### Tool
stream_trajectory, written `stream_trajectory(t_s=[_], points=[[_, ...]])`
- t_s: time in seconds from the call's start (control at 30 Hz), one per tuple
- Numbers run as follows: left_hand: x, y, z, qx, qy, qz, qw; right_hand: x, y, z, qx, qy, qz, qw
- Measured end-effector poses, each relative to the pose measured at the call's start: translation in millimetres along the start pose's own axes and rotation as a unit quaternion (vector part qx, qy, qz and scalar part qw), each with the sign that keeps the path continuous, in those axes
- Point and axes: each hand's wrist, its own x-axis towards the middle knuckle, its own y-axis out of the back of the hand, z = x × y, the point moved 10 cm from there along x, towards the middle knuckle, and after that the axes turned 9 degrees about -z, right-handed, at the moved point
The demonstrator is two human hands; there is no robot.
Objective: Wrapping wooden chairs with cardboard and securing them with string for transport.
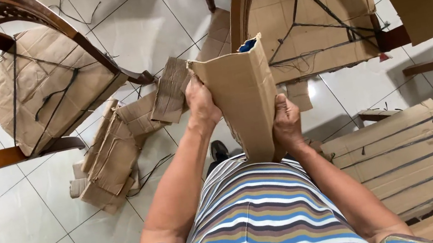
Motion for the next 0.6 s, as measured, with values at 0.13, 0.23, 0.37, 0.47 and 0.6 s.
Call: stream_trajectory(t_s=[0.13, 0.23, 0.37, 0.47, 0.6], points=[[8, 0, 3, 0.014, -0.019, 0.005, 1.000, -1, -3, 8, -0.022, -0.026, -0.017, 0.999], [-26, 11, 52, 0.133, -0.175, 0.132, 0.967, 2, 5, 10, -0.029, 0.001, 0.015, 0.999], [-31, -6, 54, 0.225, -0.201, 0.027, 0.953, 3, 6, 15, -0.042, -0.002, 0.007, 0.999], [-16, -20, 37, 0.217, -0.171, -0.093, 0.957, 7, -3, 16, -0.026, -0.022, -0.023, 0.999], [31, -20, -47, -0.100, 0.107, -0.196, 0.970, 0, -5, 15, 0.031, -0.055, -0.010, 0.998]])
